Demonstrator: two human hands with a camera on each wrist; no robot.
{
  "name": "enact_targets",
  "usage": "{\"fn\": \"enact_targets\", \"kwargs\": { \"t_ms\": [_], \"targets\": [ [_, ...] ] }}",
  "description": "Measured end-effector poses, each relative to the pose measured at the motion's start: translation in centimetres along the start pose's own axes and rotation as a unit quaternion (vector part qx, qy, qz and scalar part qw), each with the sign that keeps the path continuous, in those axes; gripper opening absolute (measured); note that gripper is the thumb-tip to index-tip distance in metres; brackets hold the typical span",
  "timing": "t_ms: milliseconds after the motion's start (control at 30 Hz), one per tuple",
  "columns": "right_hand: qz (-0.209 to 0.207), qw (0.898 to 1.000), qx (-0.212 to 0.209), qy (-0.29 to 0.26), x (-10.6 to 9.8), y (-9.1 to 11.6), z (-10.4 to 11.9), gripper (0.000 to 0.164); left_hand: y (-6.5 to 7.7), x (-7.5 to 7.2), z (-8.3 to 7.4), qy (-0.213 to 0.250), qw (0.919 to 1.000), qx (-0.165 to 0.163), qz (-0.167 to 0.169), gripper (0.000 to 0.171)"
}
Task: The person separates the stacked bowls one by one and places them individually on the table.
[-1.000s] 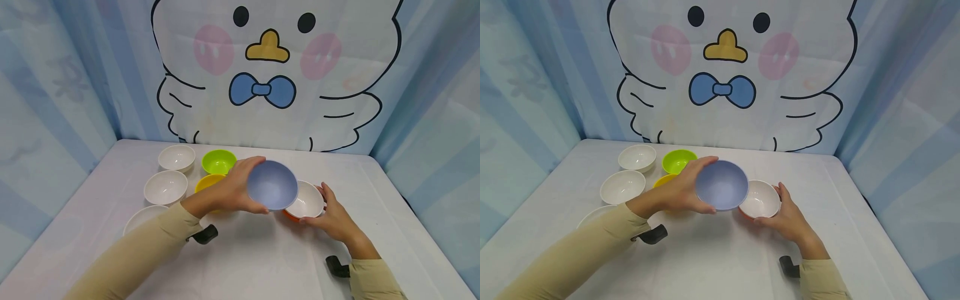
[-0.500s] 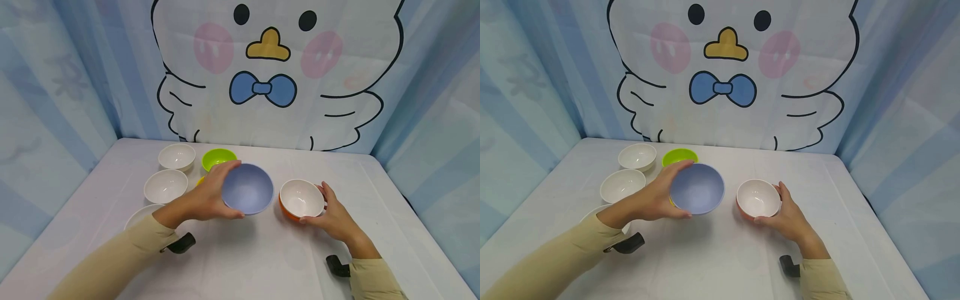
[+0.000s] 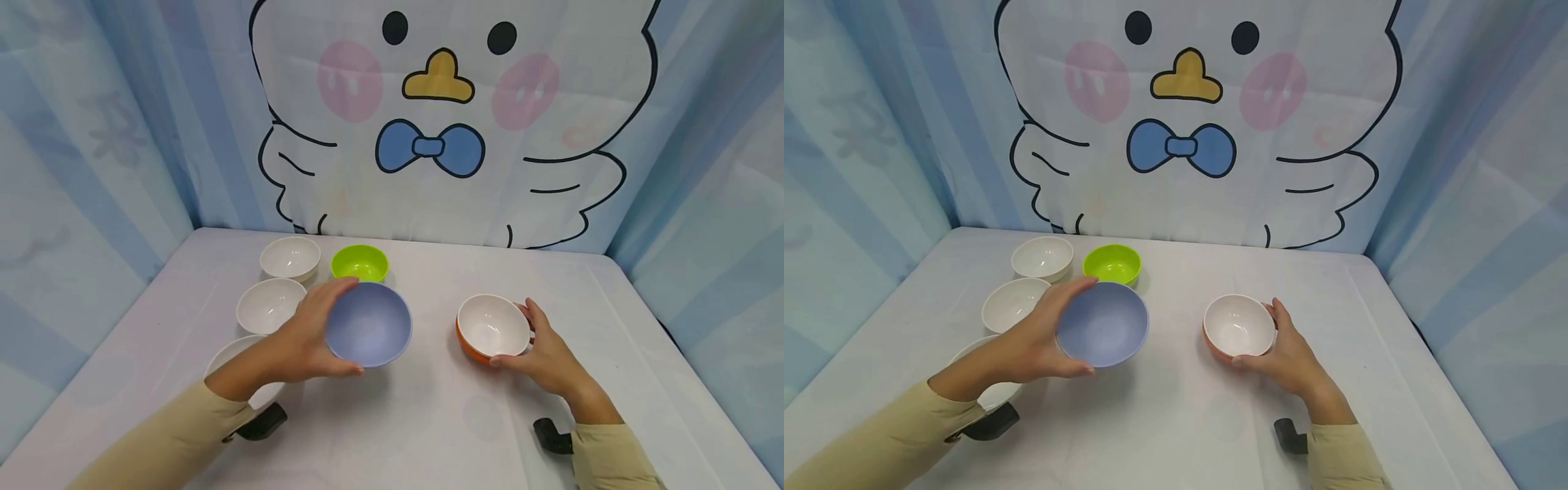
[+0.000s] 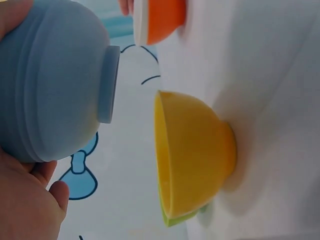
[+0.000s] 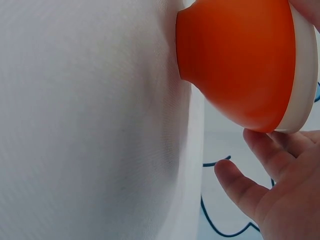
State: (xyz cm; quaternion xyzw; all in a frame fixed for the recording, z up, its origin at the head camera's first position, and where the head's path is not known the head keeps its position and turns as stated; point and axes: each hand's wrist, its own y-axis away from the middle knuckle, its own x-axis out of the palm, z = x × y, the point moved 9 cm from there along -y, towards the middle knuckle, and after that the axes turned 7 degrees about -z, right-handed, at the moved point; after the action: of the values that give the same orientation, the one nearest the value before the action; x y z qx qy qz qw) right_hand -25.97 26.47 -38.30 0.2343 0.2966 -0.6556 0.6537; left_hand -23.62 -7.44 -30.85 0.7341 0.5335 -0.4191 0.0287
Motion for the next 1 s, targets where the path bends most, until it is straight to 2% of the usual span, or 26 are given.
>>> {"fn": "enact_targets", "kwargs": {
  "t_ms": [200, 400, 633, 767, 1000],
  "targets": [
    [0.001, 1.000, 0.000, -0.001, 0.0, 0.0, 0.0, 0.130, 1.3, -0.4, 0.7, 0.012, 0.9998, -0.016, 0.003, 0.110],
    [0.001, 1.000, 0.001, 0.003, 0.0, 0.0, 0.0, 0.130, 2.6, -0.8, 1.8, -0.004, 0.9993, -0.036, 0.004, 0.109],
    [0.002, 1.000, 0.002, 0.003, 0.0, 0.0, 0.0, 0.129, 3.8, -0.7, 2.9, -0.005, 0.9952, -0.094, 0.027, 0.110],
    [0.002, 1.000, 0.000, 0.002, 0.0, 0.0, 0.0, 0.129, 4.3, -0.6, 3.5, -0.004, 0.9927, -0.116, 0.031, 0.109],
    [0.003, 1.000, 0.008, 0.005, 0.1, 0.0, -0.1, 0.130, 4.8, -0.4, 3.9, -0.006, 0.9923, -0.119, 0.035, 0.109]
  ]
}}
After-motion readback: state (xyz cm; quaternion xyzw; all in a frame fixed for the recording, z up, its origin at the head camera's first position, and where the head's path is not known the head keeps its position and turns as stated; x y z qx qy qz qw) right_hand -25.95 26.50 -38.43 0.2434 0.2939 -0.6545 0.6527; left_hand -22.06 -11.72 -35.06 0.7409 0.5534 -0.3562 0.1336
